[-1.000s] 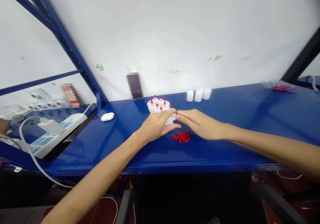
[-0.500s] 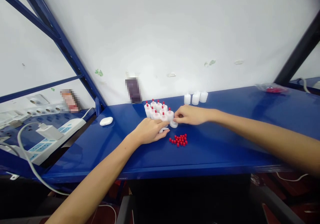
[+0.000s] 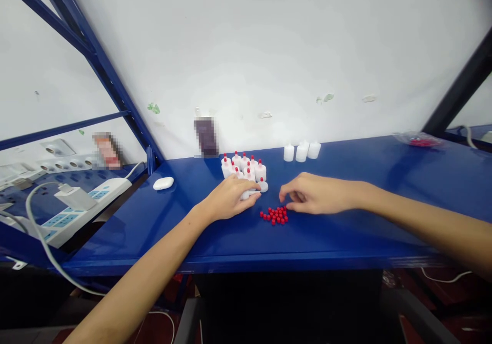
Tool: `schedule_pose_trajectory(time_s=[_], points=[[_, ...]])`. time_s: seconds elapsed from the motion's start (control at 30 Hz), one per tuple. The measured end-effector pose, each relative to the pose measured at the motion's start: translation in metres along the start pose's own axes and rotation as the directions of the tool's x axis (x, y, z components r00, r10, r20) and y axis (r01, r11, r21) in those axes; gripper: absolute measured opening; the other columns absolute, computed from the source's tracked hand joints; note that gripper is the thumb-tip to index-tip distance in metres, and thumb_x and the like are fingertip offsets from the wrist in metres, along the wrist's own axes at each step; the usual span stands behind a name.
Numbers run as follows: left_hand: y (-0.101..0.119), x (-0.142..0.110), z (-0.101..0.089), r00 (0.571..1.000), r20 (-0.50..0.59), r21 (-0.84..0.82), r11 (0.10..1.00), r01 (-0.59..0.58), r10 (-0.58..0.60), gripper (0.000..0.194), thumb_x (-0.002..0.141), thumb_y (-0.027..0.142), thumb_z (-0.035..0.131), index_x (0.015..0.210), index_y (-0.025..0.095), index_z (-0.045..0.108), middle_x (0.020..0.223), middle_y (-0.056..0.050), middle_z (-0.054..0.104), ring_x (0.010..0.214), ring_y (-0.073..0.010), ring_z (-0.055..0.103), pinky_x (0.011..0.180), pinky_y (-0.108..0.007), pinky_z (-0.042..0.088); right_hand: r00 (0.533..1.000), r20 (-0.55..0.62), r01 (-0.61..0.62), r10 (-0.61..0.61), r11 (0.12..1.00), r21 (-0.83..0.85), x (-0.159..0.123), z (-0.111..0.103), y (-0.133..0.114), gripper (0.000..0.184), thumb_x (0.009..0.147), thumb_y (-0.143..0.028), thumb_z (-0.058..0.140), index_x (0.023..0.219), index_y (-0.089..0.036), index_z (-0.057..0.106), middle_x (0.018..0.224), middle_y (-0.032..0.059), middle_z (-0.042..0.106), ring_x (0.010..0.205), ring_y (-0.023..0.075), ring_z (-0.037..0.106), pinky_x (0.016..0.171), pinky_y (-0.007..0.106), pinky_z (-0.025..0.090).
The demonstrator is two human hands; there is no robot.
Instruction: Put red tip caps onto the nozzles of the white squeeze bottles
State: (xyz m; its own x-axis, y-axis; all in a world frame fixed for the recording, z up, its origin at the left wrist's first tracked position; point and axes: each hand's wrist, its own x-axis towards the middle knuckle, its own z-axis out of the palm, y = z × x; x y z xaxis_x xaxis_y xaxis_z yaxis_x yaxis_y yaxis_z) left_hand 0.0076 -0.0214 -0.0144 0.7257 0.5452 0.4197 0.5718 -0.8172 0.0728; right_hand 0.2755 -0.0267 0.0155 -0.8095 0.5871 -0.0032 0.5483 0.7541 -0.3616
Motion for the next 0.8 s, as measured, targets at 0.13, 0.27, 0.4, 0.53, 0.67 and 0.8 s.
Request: schedule_pose_trajectory(time_s=[0.13, 0.27, 0.4, 0.53, 0.67, 0.8], points=[[0.003, 0.002, 0.000, 0.999, 0.036, -0.036, 0.999, 0.003, -0.002, 0.024, 0.097, 0.035, 0.051, 0.101, 0.020, 0.070, 0.091, -0.002, 0.075, 0.075, -0.0165, 0.064, 0.085, -0.033, 0.046, 0.999, 0.004, 0.049, -0.049, 0.995, -0.082, -0.006, 0.005, 0.000, 0.019, 0.090, -0.024, 0.054, 0.101, -0.018, 0.069, 0.087, 0.0057, 0.067, 0.079, 0.0180, 0.060, 0.069, 0.029, 0.042], [0.002, 0.001, 0.003, 0.999, 0.032, -0.070, 0.998, 0.009, -0.007, 0.024, 0.095, 0.034, 0.053, 0.101, 0.019, 0.070, 0.092, -0.004, 0.075, 0.081, -0.0179, 0.067, 0.080, -0.029, 0.047, 0.998, -0.038, 0.043, -0.045, 0.998, -0.046, 0.002, 0.002, 0.002, 0.015, 0.089, -0.023, 0.055, 0.091, -0.018, 0.068, 0.083, 0.0039, 0.065, 0.070, 0.0146, 0.057, 0.066, 0.028, 0.041], [-0.002, -0.001, 0.004, 0.999, 0.048, -0.096, 0.995, 0.022, -0.017, 0.024, 0.095, 0.034, 0.053, 0.104, 0.018, 0.068, 0.095, -0.005, 0.075, 0.084, -0.0173, 0.069, 0.076, -0.026, 0.049, 0.998, -0.019, 0.062, -0.062, 0.998, -0.030, 0.007, -0.002, -0.001, 0.019, 0.085, -0.022, 0.061, 0.102, -0.019, 0.068, 0.082, 0.0022, 0.067, 0.066, 0.0136, 0.058, 0.065, 0.027, 0.041], [-0.002, -0.001, 0.004, 0.998, 0.054, -0.073, 0.997, 0.026, -0.022, 0.024, 0.095, 0.035, 0.052, 0.104, 0.018, 0.068, 0.097, -0.004, 0.075, 0.085, -0.0172, 0.069, 0.076, -0.026, 0.049, 0.996, 0.027, 0.091, -0.090, 0.995, -0.039, 0.008, -0.001, -0.002, 0.020, 0.086, -0.021, 0.058, 0.103, -0.020, 0.069, 0.081, 0.0023, 0.069, 0.068, 0.0143, 0.059, 0.065, 0.027, 0.041], [-0.001, 0.000, 0.003, 0.998, 0.056, -0.053, 0.998, 0.016, -0.013, 0.025, 0.096, 0.035, 0.052, 0.104, 0.018, 0.068, 0.097, -0.005, 0.074, 0.084, -0.0166, 0.069, 0.075, -0.025, 0.049, 0.997, 0.052, 0.062, -0.058, 0.996, -0.071, 0.012, 0.001, 0.001, 0.017, 0.086, -0.018, 0.057, 0.097, -0.019, 0.070, 0.080, 0.0027, 0.068, 0.070, 0.0153, 0.059, 0.066, 0.028, 0.041], [-0.002, 0.000, 0.003, 0.999, 0.054, -0.032, 0.999, -0.001, 0.003, 0.026, 0.096, 0.036, 0.051, 0.103, 0.018, 0.068, 0.095, -0.006, 0.074, 0.080, -0.0159, 0.069, 0.071, -0.024, 0.048, 0.996, 0.047, 0.077, -0.075, 0.996, -0.050, 0.014, 0.002, 0.003, 0.019, 0.088, -0.020, 0.057, 0.102, -0.019, 0.070, 0.080, 0.0024, 0.067, 0.069, 0.0146, 0.058, 0.065, 0.027, 0.041]])
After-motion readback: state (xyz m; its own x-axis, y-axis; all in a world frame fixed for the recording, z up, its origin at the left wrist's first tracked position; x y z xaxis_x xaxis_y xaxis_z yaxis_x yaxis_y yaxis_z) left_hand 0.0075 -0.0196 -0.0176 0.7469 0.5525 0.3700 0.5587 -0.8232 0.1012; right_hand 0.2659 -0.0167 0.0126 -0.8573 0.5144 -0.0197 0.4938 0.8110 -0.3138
